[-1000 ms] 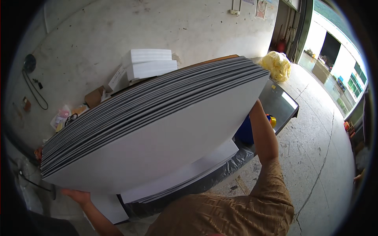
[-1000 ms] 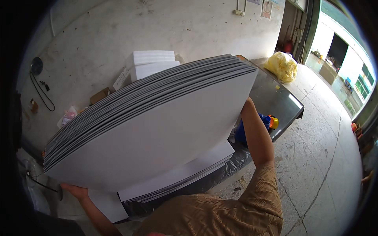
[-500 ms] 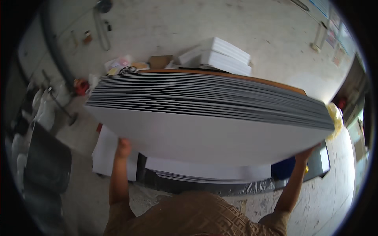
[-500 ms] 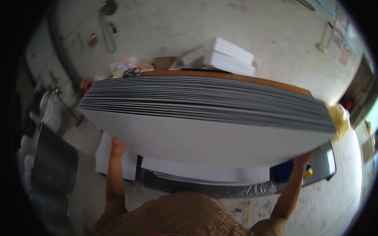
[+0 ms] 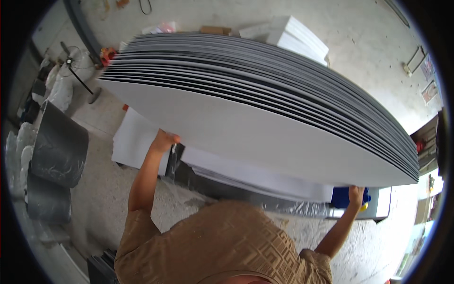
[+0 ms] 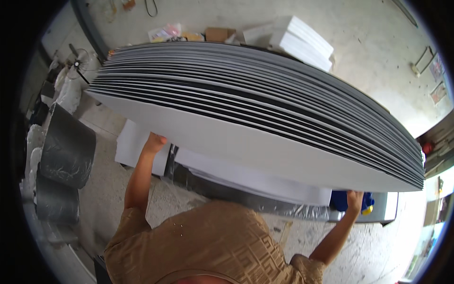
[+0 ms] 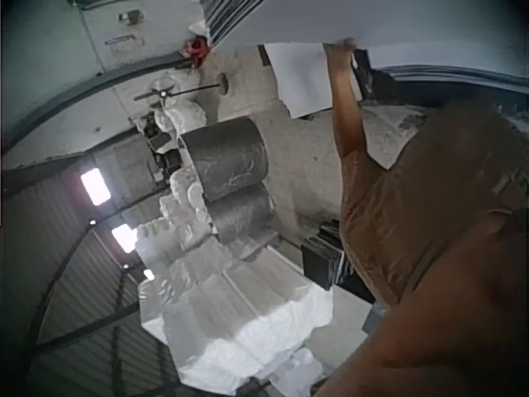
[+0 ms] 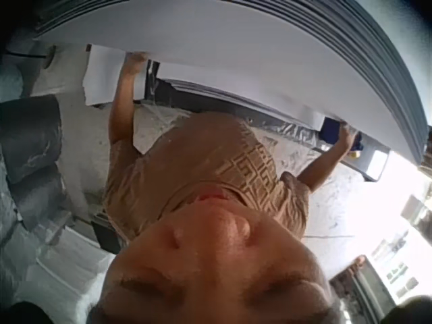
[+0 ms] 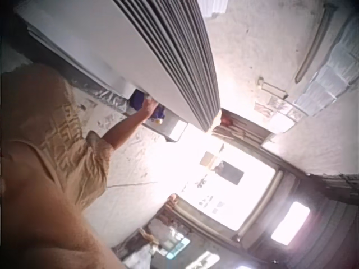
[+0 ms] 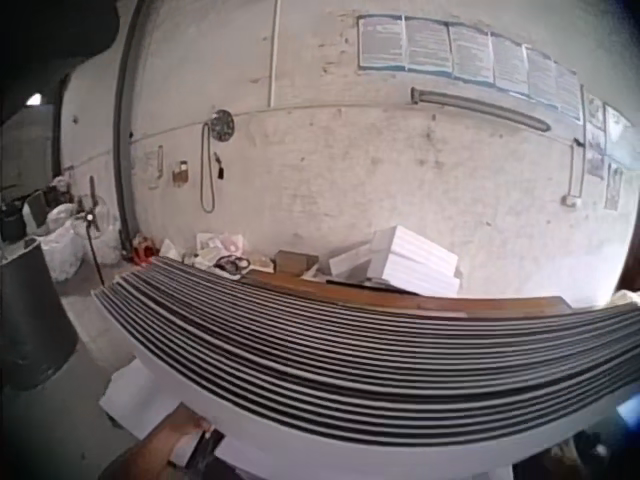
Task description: The person places a large sheet of clear plastic on a table and stacks multiple sheets of white paper onto it. They then cover the stack with a black sheet and wrap the entire bundle in the plastic sheet, securing it with tape.
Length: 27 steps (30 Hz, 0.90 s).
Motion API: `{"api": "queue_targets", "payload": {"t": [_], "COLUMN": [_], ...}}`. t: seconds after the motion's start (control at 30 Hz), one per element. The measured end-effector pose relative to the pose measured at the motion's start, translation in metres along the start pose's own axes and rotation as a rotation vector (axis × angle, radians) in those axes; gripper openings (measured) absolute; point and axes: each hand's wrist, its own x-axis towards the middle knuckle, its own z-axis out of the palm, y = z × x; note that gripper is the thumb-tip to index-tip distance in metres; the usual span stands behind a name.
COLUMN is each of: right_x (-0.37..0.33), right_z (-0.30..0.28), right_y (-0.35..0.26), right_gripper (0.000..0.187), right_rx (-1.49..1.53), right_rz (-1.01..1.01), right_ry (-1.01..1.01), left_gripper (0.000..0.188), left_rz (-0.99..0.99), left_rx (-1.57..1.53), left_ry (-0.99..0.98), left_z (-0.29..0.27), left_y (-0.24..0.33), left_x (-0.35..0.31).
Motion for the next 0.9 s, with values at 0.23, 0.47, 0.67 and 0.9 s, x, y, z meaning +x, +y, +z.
{"api": "queue_targets", "payload": {"t": [0.23,0.47,0.67,0.9], "right_x": [0.030,0.121,0.091,0.096], "right_z": [-0.058,-0.108,0.001,-0.018], "right_y": [0.035,-0.083,-0.028,-0.087], "right_gripper": [0.058,0.078,0.081,0.080], "right_rx": [1.028,0.781,0.802,0.865], "right_rz": [0.368,0.768,0.697,0.826], "right_ry": [0.343,-0.047,-0.255,-0.337], "left_gripper": [0.070,0.093,0.098,0.104], "left_rz": [-0.073,-0.666,-0.556,-0.742], "left_rx": [-0.043,-0.085,0.114,0.558], "left_ry": [0.196,-0.238,-0.132,-0.312], "left_z": [0.027,0.058,0.072,0.064], "left_y": [0.051,0.094,-0.006,0.025], "left_x": [0.063,0.127,0.096,0.103]}}
